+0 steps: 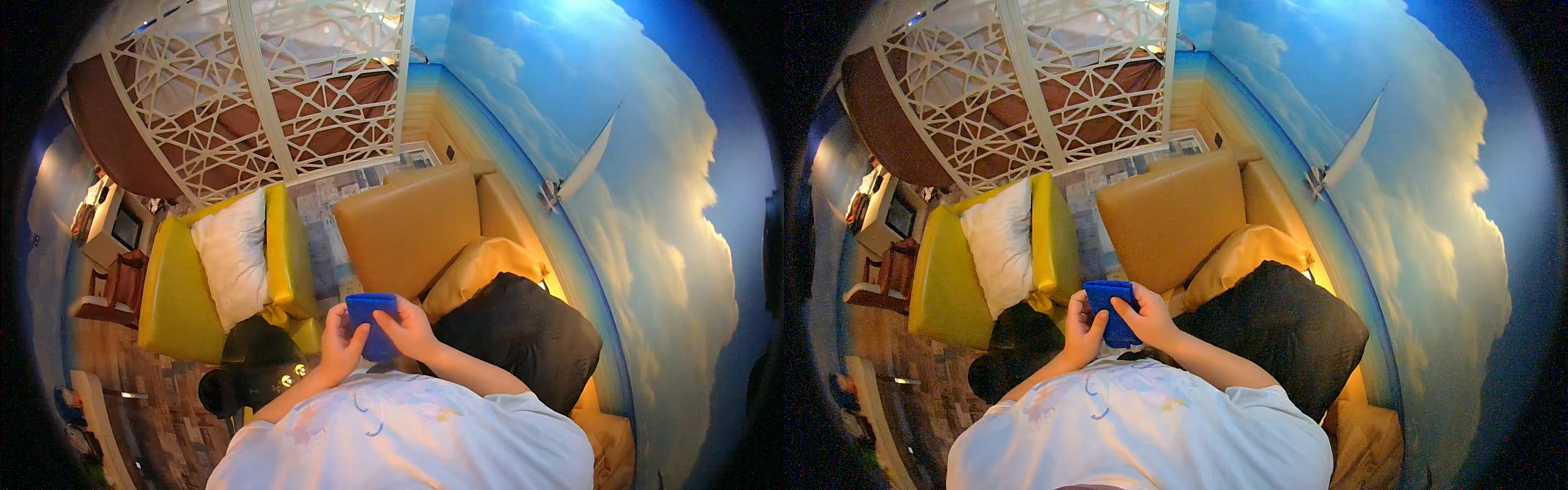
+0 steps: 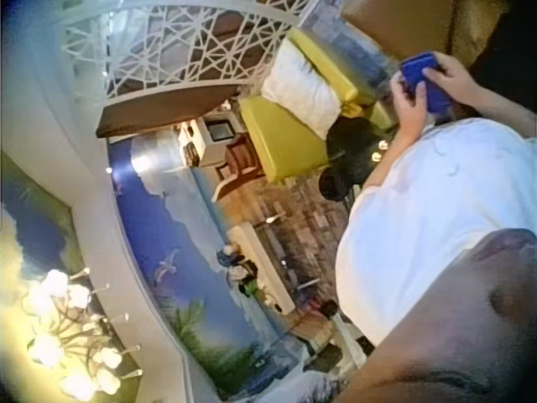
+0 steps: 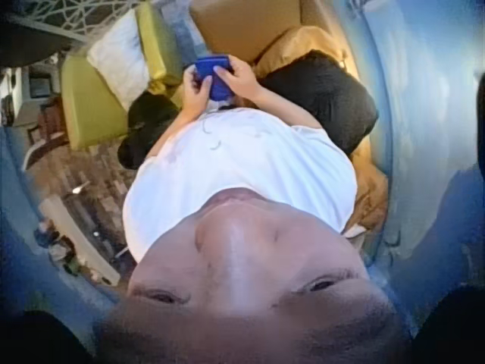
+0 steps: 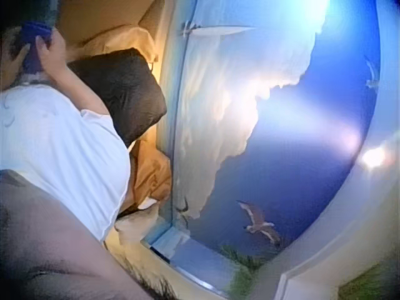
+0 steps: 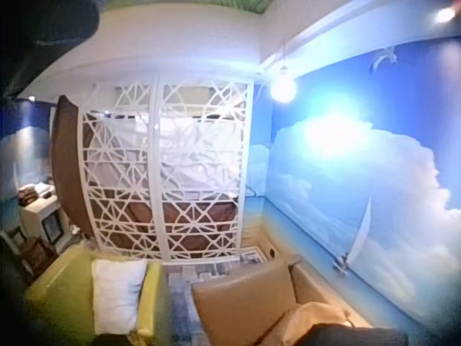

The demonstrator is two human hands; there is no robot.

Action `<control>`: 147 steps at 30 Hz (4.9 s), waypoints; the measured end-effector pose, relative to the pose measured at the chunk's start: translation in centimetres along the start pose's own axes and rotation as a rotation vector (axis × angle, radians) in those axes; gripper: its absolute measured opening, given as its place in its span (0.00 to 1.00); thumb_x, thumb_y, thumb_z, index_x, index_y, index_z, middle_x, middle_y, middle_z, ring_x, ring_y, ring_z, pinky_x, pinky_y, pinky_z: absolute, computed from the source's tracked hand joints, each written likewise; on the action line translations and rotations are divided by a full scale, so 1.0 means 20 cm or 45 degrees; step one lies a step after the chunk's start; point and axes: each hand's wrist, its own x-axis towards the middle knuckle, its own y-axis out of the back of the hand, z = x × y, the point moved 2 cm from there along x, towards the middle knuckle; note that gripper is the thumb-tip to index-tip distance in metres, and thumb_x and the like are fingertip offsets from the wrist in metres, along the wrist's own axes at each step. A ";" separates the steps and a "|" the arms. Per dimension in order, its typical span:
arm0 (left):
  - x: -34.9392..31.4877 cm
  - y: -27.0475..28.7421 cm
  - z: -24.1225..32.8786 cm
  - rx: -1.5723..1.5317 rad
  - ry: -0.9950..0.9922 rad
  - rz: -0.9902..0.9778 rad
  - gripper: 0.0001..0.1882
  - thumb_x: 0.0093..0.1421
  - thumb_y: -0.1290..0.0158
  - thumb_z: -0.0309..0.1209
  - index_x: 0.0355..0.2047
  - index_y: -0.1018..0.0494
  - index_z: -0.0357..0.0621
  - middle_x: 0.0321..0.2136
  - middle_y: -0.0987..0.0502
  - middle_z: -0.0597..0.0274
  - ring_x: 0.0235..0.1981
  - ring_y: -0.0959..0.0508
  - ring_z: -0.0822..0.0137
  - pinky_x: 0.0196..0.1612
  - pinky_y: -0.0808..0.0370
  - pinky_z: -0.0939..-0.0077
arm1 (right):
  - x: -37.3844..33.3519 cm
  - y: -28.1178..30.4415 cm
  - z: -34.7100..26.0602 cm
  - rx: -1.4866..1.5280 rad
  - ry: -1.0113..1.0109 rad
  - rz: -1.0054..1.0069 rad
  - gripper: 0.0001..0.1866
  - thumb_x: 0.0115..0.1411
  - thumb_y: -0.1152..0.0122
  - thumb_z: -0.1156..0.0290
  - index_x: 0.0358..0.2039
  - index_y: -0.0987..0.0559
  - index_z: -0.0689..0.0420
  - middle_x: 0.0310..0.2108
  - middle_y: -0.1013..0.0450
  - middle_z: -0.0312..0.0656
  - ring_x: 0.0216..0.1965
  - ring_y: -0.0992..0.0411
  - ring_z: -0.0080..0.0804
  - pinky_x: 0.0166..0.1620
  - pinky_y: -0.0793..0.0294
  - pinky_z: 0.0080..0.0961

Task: The person wipes a large wall mural with a blue cloth, moving across different sections including sky, clouds, and a sailboat. The person repositions the cloth and continues wiping multiple areas of the mural in a living room setting.

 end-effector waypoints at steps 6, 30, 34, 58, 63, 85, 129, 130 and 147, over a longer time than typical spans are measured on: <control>0.44 0.07 -0.21 -0.003 -0.015 -0.054 0.16 0.64 0.47 0.25 0.49 0.39 0.39 0.41 0.26 0.57 0.42 0.26 0.71 0.47 0.28 0.75 | 0.38 0.04 0.02 0.299 0.015 0.219 0.14 0.64 0.41 0.68 0.47 0.25 0.61 0.40 0.24 0.37 0.41 0.28 0.21 0.45 0.28 0.23; 2.20 0.36 -0.53 -0.053 0.266 -0.921 0.14 0.61 0.43 0.27 0.46 0.29 0.38 0.37 0.22 0.61 0.35 0.23 0.74 0.39 0.25 0.79 | 1.73 0.29 -0.01 0.363 -0.162 1.242 0.12 0.65 0.41 0.65 0.43 0.24 0.58 0.35 0.24 0.36 0.32 0.26 0.22 0.35 0.24 0.21; 2.37 0.34 -0.56 -0.162 0.255 -0.830 0.15 0.61 0.43 0.26 0.47 0.29 0.39 0.36 0.24 0.65 0.37 0.25 0.74 0.41 0.26 0.80 | 1.79 0.35 0.06 0.150 -0.251 1.063 0.14 0.62 0.39 0.67 0.45 0.23 0.60 0.34 0.24 0.36 0.31 0.27 0.21 0.35 0.25 0.21; 3.75 0.77 -0.84 -0.440 0.814 -1.260 0.10 0.62 0.43 0.30 0.41 0.27 0.39 0.36 0.23 0.66 0.36 0.26 0.77 0.41 0.29 0.82 | 3.15 0.18 0.14 -0.148 -0.256 1.171 0.14 0.59 0.37 0.64 0.41 0.22 0.61 0.31 0.22 0.39 0.31 0.25 0.23 0.36 0.24 0.24; 3.77 0.70 -0.81 -0.406 0.714 -1.354 0.10 0.63 0.44 0.29 0.42 0.28 0.39 0.35 0.24 0.67 0.36 0.27 0.77 0.42 0.29 0.82 | 3.12 0.20 0.22 0.290 -0.173 1.273 0.15 0.61 0.38 0.66 0.45 0.24 0.60 0.36 0.23 0.37 0.35 0.26 0.22 0.39 0.24 0.23; 5.01 0.44 -0.99 -0.296 0.444 -1.536 0.10 0.66 0.47 0.31 0.42 0.26 0.36 0.36 0.22 0.65 0.37 0.26 0.75 0.44 0.30 0.80 | 4.08 0.88 0.14 0.093 -0.064 1.326 0.14 0.60 0.36 0.63 0.41 0.22 0.60 0.33 0.23 0.35 0.34 0.28 0.19 0.38 0.27 0.20; 5.89 -2.20 -1.41 -0.421 0.212 -1.988 0.06 0.64 0.50 0.22 0.41 0.28 0.37 0.34 0.25 0.64 0.36 0.27 0.74 0.42 0.29 0.80 | 4.01 3.79 -0.55 -1.922 0.767 2.715 0.28 0.48 0.48 0.87 0.53 0.24 0.60 0.57 0.37 0.52 0.61 0.39 0.52 0.61 0.39 0.40; 5.91 -2.26 -1.40 -0.454 0.194 -2.015 0.06 0.64 0.50 0.21 0.41 0.28 0.36 0.34 0.25 0.63 0.36 0.27 0.75 0.43 0.29 0.80 | 4.06 3.86 -0.53 -2.127 0.568 2.585 0.28 0.48 0.47 0.88 0.53 0.24 0.60 0.61 0.38 0.54 0.64 0.43 0.54 0.63 0.43 0.44; 5.91 -2.74 -1.21 -0.923 -1.090 -2.073 0.08 0.57 0.51 0.15 0.37 0.28 0.36 0.30 0.27 0.52 0.30 0.27 0.61 0.33 0.29 0.74 | 3.59 3.97 -0.80 -2.120 0.173 3.197 0.37 0.65 0.58 0.48 0.69 0.47 0.56 0.70 0.63 0.62 0.70 0.63 0.64 0.66 0.65 0.57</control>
